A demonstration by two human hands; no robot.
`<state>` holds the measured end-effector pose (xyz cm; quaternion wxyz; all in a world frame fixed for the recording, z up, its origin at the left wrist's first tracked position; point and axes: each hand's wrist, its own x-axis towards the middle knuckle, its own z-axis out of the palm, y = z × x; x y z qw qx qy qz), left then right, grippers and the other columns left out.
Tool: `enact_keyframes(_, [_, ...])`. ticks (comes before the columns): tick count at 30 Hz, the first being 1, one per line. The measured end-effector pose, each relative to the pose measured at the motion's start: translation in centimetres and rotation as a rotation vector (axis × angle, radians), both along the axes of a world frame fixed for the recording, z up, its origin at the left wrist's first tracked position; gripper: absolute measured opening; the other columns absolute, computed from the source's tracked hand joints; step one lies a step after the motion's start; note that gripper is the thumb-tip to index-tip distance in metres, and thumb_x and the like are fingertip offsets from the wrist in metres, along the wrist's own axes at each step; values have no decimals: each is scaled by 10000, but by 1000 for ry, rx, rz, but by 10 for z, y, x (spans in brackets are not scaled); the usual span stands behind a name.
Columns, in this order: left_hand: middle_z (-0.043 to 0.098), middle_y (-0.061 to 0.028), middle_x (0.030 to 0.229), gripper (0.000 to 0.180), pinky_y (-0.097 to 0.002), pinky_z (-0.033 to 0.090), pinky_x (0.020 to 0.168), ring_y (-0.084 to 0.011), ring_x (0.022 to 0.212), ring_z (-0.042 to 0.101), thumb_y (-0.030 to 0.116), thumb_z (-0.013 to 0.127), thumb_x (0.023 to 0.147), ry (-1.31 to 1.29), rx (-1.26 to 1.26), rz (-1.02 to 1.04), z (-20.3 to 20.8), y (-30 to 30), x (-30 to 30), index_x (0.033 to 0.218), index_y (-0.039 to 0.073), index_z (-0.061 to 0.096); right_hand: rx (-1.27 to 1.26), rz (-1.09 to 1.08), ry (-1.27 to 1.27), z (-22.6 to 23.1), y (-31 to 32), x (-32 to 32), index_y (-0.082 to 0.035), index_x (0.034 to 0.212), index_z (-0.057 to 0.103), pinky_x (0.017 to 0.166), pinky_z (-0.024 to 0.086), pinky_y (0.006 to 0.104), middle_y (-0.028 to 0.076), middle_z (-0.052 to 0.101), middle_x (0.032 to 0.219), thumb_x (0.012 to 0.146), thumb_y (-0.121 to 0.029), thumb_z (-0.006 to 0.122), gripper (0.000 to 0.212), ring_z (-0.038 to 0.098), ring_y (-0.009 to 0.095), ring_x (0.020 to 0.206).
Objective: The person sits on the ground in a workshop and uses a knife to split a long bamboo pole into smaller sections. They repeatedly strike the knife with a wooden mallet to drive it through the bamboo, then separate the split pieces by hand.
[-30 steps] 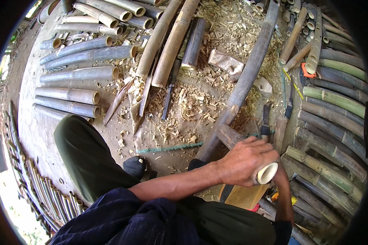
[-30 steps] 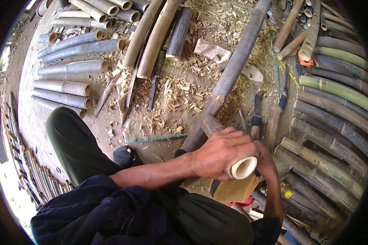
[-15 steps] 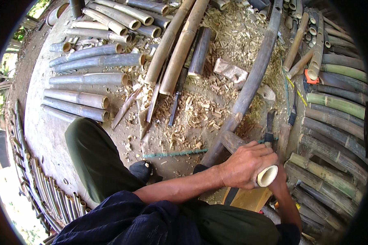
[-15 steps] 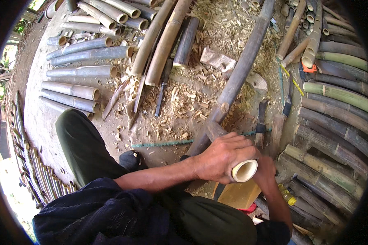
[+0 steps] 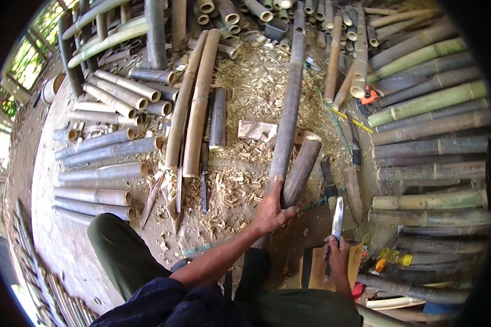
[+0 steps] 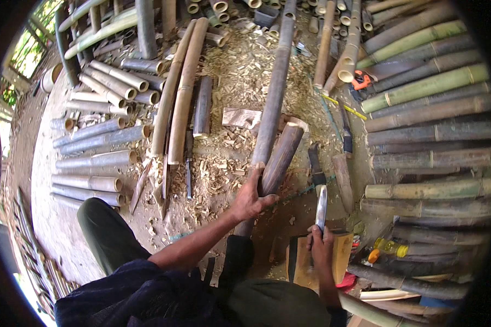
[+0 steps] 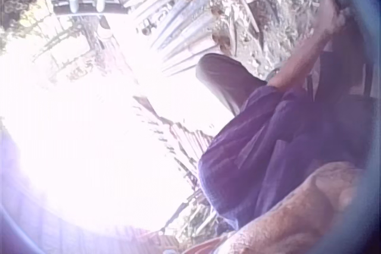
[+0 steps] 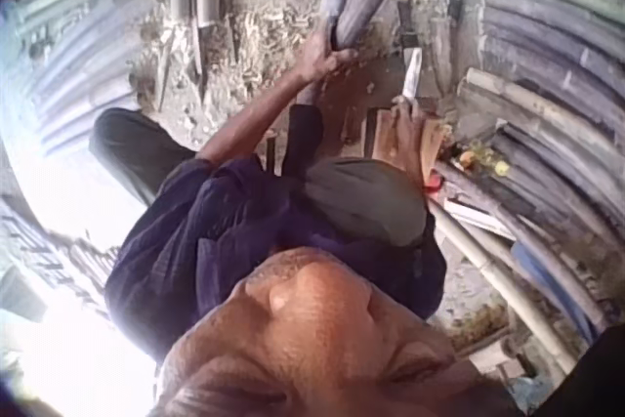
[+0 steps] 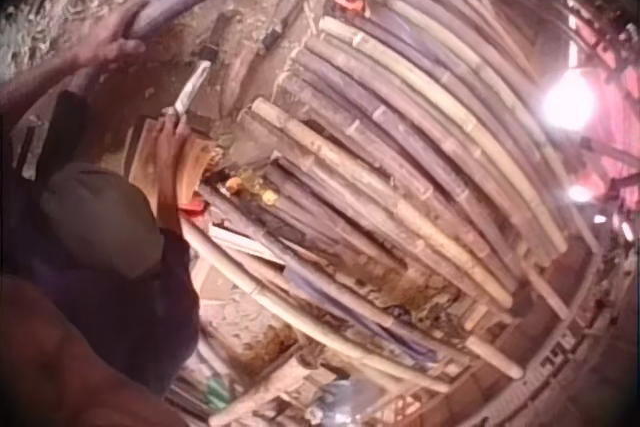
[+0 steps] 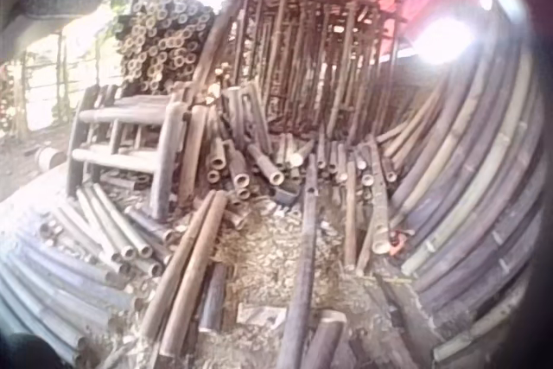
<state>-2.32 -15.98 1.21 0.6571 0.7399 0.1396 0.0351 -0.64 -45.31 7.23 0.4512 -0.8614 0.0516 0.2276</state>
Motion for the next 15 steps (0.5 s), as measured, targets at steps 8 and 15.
enact_keyframes(8, [392, -347, 1521, 1048, -496, 339, 1206, -460, 1421, 400, 365, 834, 819, -12, 348, -179, 50, -22, 92, 1595, -25, 248, 775, -609, 374, -15, 51, -90, -136, 1107, 586, 584, 490, 393, 62, 569, 738, 1036, -361, 556, 238, 583, 224, 627])
enact_keyframes(15, [433, -295, 1513, 852, -497, 365, 1191, -415, 1417, 429, 285, 827, 846, -118, 169, -323, 44, -30, 24, 1536, 9, 409, 891, -629, 389, -6, 79, -48, -127, 1230, 531, 618, 544, 405, 86, 629, 868, 976, -187, 620, 276, 637, 240, 743])
